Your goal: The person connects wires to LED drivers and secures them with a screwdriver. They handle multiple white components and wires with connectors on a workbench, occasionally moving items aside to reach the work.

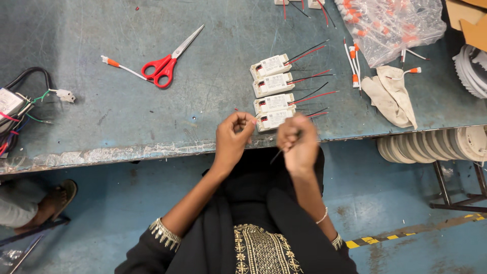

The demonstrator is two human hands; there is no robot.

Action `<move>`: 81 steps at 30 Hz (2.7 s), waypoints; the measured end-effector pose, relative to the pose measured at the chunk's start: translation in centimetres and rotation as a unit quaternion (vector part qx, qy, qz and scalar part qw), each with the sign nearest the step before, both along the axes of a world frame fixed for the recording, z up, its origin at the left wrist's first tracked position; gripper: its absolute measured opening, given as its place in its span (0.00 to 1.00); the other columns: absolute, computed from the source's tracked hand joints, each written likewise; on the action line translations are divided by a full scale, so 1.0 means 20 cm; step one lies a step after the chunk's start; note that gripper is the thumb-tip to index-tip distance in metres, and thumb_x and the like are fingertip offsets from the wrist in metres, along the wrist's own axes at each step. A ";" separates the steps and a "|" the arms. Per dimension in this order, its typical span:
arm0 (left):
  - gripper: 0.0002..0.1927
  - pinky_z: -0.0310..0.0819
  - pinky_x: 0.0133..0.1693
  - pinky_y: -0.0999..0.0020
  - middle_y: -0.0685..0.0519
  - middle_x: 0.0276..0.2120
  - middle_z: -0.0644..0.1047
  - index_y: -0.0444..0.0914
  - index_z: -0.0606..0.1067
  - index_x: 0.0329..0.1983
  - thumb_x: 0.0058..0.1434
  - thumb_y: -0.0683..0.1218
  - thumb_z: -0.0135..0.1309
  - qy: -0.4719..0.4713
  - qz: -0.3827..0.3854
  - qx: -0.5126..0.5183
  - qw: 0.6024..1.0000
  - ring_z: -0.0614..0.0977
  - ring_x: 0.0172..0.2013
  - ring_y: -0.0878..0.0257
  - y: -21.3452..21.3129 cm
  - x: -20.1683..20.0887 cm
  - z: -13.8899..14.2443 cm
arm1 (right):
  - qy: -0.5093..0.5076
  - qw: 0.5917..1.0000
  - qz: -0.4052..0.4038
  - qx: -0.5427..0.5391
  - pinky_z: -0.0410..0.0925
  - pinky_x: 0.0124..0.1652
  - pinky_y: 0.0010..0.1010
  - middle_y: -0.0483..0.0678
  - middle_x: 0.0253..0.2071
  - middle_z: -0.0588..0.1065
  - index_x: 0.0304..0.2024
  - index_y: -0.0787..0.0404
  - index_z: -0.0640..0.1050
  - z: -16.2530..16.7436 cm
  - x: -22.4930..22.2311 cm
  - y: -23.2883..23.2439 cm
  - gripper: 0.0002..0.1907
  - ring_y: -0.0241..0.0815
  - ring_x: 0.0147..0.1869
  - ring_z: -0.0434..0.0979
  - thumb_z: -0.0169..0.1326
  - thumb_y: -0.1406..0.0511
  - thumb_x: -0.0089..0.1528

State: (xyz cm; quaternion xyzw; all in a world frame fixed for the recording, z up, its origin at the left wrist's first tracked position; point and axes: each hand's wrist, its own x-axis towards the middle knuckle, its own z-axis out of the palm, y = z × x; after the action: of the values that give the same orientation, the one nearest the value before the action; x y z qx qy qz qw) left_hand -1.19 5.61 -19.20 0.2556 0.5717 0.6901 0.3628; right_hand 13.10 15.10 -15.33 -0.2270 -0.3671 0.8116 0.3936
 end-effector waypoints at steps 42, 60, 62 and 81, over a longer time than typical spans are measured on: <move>0.09 0.76 0.34 0.68 0.48 0.31 0.81 0.32 0.79 0.37 0.58 0.43 0.62 0.194 0.035 -0.063 0.978 0.83 0.29 0.62 0.03 0.02 0.12 | 0.050 0.969 -0.004 0.241 0.43 0.22 0.30 0.40 0.16 0.49 0.19 0.57 0.53 0.07 -0.24 0.15 0.26 0.31 0.18 0.43 0.39 0.63 0.73; 0.09 0.76 0.37 0.64 0.47 0.32 0.80 0.32 0.78 0.37 0.58 0.43 0.61 0.223 0.020 -0.044 0.974 0.82 0.31 0.57 0.04 0.00 0.08 | 0.075 0.972 -0.005 0.222 0.42 0.21 0.30 0.40 0.15 0.49 0.19 0.55 0.53 0.10 -0.24 0.19 0.26 0.31 0.17 0.42 0.40 0.61 0.73; 0.09 0.75 0.37 0.64 0.47 0.32 0.80 0.32 0.78 0.37 0.58 0.44 0.61 0.219 0.019 -0.047 0.974 0.82 0.31 0.57 0.04 0.00 0.08 | 0.073 0.972 -0.003 0.225 0.42 0.21 0.30 0.40 0.15 0.49 0.19 0.55 0.53 0.10 -0.24 0.19 0.26 0.31 0.17 0.42 0.40 0.61 0.72; 0.08 0.74 0.37 0.60 0.48 0.34 0.75 0.33 0.74 0.37 0.63 0.43 0.60 0.280 0.035 -0.022 0.959 0.79 0.35 0.54 0.08 0.03 0.06 | 0.044 0.972 -0.004 0.231 0.42 0.22 0.31 0.40 0.16 0.49 0.19 0.57 0.53 0.10 -0.25 0.17 0.26 0.32 0.18 0.42 0.40 0.63 0.73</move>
State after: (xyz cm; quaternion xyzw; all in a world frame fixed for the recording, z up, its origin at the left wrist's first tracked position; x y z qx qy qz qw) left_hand -0.61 7.21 -17.97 0.4105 0.6741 0.5902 0.1694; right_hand 8.05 18.46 -13.27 -0.0953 -0.5266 0.7123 0.4542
